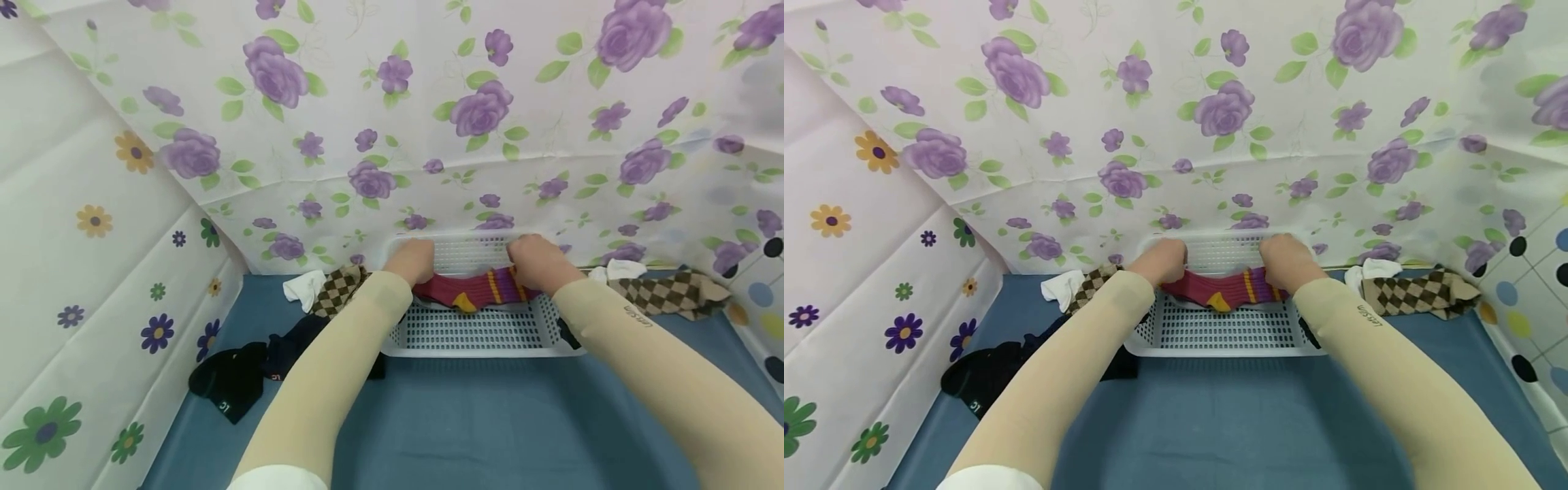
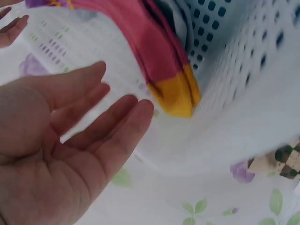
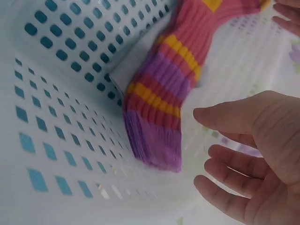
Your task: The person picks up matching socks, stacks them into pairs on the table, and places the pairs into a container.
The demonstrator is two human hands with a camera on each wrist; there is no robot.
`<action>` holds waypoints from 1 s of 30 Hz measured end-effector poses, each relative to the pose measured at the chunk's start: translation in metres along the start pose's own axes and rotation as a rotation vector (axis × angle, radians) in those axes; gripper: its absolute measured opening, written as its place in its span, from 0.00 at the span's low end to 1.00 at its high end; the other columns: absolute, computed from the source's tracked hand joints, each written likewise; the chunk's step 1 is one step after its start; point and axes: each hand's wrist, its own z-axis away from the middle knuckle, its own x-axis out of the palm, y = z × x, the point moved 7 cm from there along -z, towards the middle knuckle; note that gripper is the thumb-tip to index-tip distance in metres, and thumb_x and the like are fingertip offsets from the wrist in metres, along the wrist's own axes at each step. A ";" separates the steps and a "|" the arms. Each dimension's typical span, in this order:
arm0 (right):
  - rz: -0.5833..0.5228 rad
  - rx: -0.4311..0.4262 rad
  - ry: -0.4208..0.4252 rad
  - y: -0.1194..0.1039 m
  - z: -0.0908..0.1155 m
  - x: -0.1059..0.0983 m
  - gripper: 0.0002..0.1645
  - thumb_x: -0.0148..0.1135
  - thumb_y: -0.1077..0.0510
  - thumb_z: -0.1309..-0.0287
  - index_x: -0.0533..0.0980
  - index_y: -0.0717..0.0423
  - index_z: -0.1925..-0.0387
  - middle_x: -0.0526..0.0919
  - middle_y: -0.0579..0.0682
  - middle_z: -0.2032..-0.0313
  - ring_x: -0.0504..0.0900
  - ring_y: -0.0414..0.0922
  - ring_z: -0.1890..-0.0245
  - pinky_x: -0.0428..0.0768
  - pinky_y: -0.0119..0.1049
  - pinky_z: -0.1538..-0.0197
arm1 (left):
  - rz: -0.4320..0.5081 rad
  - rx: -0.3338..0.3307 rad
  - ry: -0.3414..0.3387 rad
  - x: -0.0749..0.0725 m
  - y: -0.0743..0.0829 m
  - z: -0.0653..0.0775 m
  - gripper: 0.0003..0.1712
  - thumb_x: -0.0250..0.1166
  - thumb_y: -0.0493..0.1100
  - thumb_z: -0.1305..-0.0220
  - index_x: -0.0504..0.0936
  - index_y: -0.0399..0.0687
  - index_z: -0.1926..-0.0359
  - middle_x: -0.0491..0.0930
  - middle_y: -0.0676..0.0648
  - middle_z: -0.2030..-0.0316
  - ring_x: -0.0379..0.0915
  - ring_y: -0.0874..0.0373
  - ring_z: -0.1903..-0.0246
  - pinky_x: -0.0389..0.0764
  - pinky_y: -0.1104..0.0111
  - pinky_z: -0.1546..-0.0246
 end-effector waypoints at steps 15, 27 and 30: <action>-0.175 0.133 -0.285 0.002 0.004 0.034 0.15 0.66 0.65 0.53 0.78 0.60 0.59 0.81 0.55 0.64 0.76 0.49 0.66 0.77 0.44 0.57 | -0.021 -0.100 -0.219 0.029 -0.002 0.008 0.13 0.57 0.41 0.38 0.79 0.49 0.53 0.77 0.49 0.59 0.72 0.56 0.63 0.73 0.65 0.62; -0.156 0.114 -0.306 -0.002 0.006 0.040 0.18 0.65 0.61 0.52 0.76 0.62 0.57 0.81 0.56 0.63 0.78 0.49 0.65 0.76 0.50 0.53 | 0.025 -0.076 -0.242 0.038 -0.009 0.007 0.14 0.56 0.40 0.37 0.76 0.49 0.50 0.75 0.49 0.57 0.71 0.55 0.61 0.71 0.66 0.63; -0.186 0.100 -0.280 0.000 0.007 0.035 0.21 0.65 0.59 0.50 0.76 0.62 0.53 0.81 0.57 0.60 0.78 0.49 0.63 0.76 0.50 0.53 | 0.063 -0.037 -0.233 0.033 -0.011 0.005 0.17 0.54 0.40 0.36 0.74 0.48 0.46 0.75 0.49 0.53 0.72 0.56 0.59 0.74 0.66 0.60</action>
